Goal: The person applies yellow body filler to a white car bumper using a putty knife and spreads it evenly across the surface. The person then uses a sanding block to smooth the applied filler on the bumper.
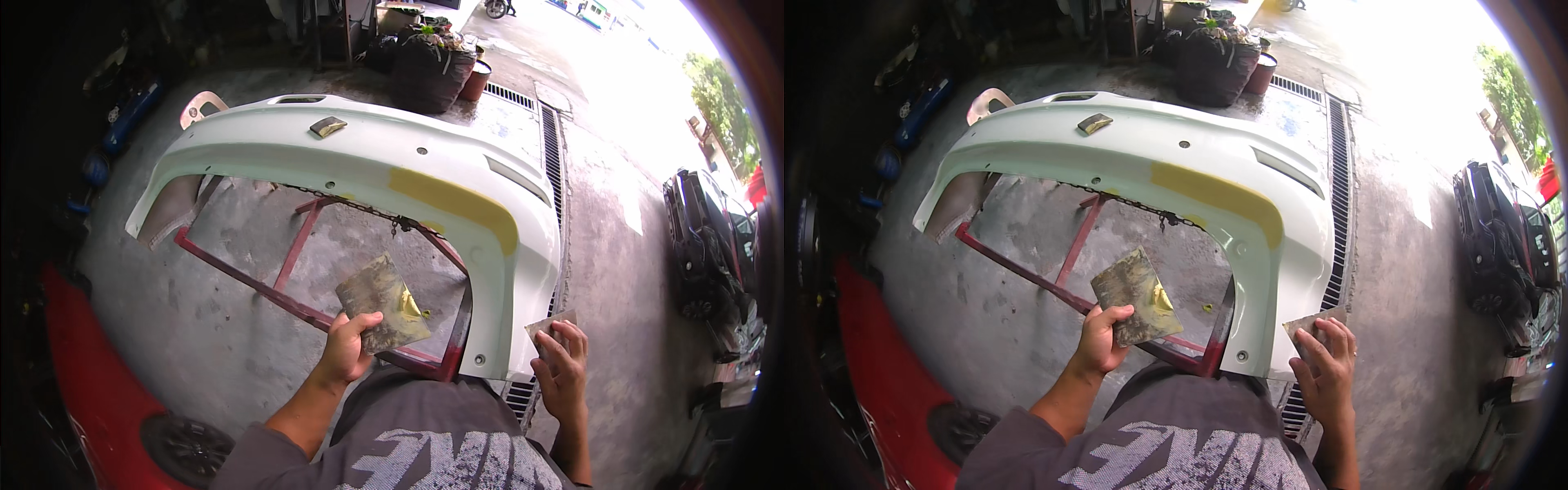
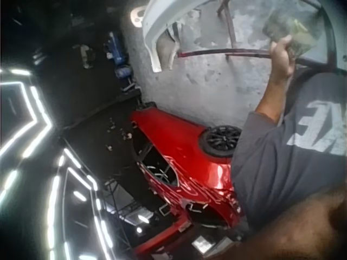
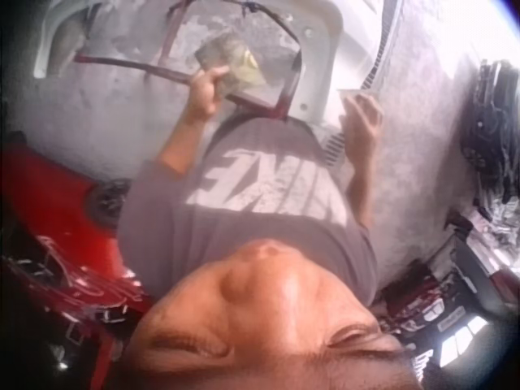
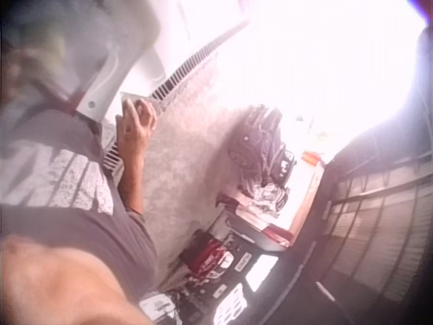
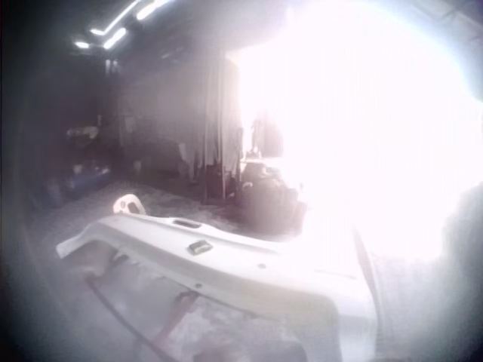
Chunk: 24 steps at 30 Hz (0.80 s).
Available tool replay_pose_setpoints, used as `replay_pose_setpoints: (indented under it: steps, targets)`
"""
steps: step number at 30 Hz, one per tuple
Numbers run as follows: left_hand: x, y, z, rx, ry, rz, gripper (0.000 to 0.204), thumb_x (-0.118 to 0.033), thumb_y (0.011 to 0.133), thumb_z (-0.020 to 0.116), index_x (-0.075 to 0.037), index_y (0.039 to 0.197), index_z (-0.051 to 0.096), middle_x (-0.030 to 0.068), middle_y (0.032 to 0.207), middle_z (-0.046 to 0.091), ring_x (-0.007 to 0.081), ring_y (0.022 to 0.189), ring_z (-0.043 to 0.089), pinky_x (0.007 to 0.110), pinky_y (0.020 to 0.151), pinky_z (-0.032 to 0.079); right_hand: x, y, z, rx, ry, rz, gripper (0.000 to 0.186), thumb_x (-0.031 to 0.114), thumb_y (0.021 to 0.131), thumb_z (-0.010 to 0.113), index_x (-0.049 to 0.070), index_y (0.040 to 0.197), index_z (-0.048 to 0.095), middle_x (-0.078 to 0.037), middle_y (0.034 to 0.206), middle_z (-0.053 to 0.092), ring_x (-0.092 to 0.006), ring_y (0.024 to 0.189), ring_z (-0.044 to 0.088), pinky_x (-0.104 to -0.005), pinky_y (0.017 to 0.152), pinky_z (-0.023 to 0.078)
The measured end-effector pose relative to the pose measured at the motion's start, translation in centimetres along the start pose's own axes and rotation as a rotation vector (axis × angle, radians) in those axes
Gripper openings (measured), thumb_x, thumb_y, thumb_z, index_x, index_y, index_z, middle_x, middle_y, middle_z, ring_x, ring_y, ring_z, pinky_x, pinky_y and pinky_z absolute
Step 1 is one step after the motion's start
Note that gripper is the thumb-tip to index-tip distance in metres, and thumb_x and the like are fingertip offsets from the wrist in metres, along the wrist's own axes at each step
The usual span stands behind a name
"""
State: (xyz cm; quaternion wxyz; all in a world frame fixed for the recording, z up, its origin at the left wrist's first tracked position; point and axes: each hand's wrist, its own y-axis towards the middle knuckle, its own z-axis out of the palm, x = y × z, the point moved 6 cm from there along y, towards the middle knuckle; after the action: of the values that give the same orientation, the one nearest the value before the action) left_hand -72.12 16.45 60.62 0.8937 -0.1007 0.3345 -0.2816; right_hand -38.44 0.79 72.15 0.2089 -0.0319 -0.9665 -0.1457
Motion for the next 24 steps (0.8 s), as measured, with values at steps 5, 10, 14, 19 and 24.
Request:
replay_pose_setpoints:
  steps: [5,10,14,19,24]
  targets:
    - [-0.9,0.7,0.4,-0.014,0.052,0.015,0.039,-0.005,0.101,0.064,0.003,0.139,0.060,0.0131,0.125,0.072,0.0254,0.113,0.076,0.043,0.102,0.064,1.2,-1.5,-0.4,-0.013,0.012,0.033,0.046,0.026,0.086,0.087,0.011,0.129,0.080,-0.019,0.144,0.063,-0.0460,0.142,0.054,-0.0578,0.117,0.044]
    - [0.5,1.5,1.6,-0.001,0.068,0.022,0.038,-0.006,0.102,0.063,0.003,0.138,0.061,0.0129,0.124,0.073,0.0254,0.113,0.076,0.044,0.102,0.063,-0.8,-4.0,-1.6,-0.012,0.019,0.060,0.050,0.031,0.086,0.090,0.011,0.130,0.080,-0.018,0.145,0.063,-0.0453,0.142,0.054,-0.0578,0.117,0.044]
    - [4.0,0.4,4.8,-0.005,0.098,0.020,0.037,-0.008,0.102,0.063,0.004,0.137,0.063,0.0137,0.126,0.074,0.0260,0.113,0.076,0.044,0.103,0.063,-4.9,-5.7,-4.2,-0.081,0.008,0.058,0.051,0.032,0.086,0.091,0.012,0.131,0.079,-0.017,0.146,0.062,-0.0442,0.143,0.053,-0.0570,0.118,0.043]
    - [11.7,0.4,10.9,0.063,0.204,-0.004,0.043,-0.015,0.100,0.063,0.001,0.141,0.063,0.0160,0.125,0.074,0.0310,0.115,0.075,0.046,0.101,0.062,-13.5,-11.1,-7.9,-0.119,0.048,0.112,0.053,0.032,0.085,0.090,0.012,0.133,0.078,-0.016,0.146,0.062,-0.0432,0.144,0.053,-0.0563,0.118,0.042]
    - [19.3,-0.1,20.4,0.485,0.086,0.116,0.023,-0.031,0.100,0.067,-0.008,0.098,0.071,0.0017,0.082,0.047,0.0191,0.079,0.047,0.034,0.069,0.041,-26.0,-21.4,-12.8,-0.110,0.088,0.279,0.050,0.027,0.090,0.085,0.010,0.136,0.076,-0.017,0.147,0.061,-0.0418,0.144,0.052,-0.0551,0.120,0.041]
